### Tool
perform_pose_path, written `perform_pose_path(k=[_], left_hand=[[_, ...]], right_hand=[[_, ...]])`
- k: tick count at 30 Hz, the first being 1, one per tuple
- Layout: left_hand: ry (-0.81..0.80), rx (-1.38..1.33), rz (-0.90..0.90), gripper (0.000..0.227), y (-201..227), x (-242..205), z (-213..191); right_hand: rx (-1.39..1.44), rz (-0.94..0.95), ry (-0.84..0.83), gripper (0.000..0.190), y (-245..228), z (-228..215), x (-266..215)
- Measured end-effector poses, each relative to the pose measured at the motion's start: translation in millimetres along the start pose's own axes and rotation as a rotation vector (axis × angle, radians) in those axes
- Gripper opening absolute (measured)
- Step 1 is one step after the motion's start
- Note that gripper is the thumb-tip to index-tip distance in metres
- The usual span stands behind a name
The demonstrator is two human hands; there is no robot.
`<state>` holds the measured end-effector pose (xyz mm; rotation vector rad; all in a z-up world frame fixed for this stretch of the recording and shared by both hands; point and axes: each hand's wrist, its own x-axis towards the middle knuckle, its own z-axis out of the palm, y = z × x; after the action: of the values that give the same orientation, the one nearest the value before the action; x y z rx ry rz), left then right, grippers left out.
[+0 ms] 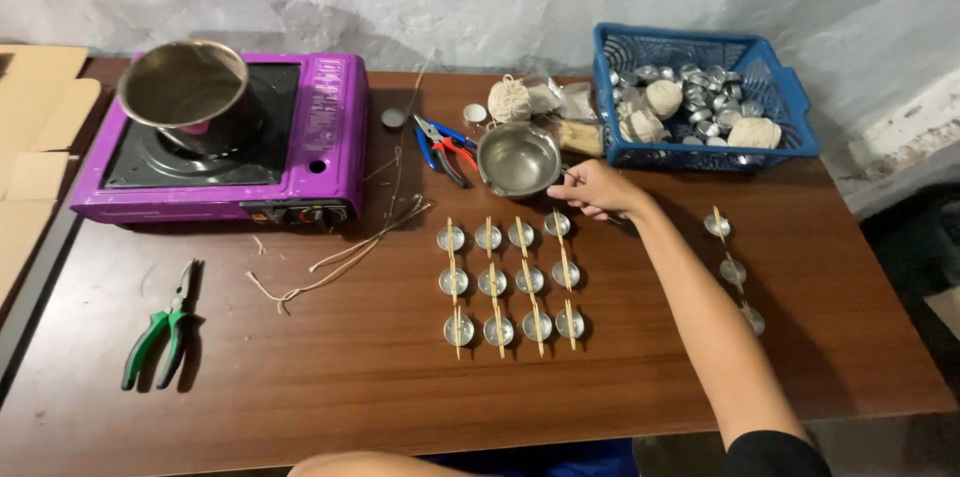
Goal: Assembling candle wicks into metal bases and arranging them in organized rows on a workshop table.
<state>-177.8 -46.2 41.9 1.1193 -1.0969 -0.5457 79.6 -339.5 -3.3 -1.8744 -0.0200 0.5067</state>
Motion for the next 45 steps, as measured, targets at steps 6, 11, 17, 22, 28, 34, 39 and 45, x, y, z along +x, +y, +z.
perform_pose_path(k=[6,11,17,22,28,34,39,45], left_hand=[[0.311,0.236,-0.079,0.095,28,30,-93],[1.036,0.456,-0.015,0.056,-79,-7,-207],[1.128,0.491,-0.07,0.05,-130,-5,-238],[1.114,0.616,-0.114,0.049,-148,-12,-252],[1.019,0.688,-0.118,0.045,-138,-9,-241],[0.952,0.741,-0.116,0.031,-121,-5,-230],[0.855,0.727,-0.049,0.02,-105,-1,-223],[0.787,0.708,0.03,0.022,-86,7,-213]], right_hand=[[-0.063,0.048,0.096,0.031,-13,-9,-34],[0.095,-0.002,0.184,0.025,-10,-21,-77],[0.096,0.067,0.22,0.024,0,-20,-121],[0.128,0.109,0.26,0.025,10,-13,-141],[0.118,0.129,0.293,0.027,14,-5,-151],[0.1,0.145,0.329,0.029,1,3,-159],[0.071,0.156,0.347,0.029,5,6,-153],[0.011,0.157,0.362,0.027,8,6,-144]])
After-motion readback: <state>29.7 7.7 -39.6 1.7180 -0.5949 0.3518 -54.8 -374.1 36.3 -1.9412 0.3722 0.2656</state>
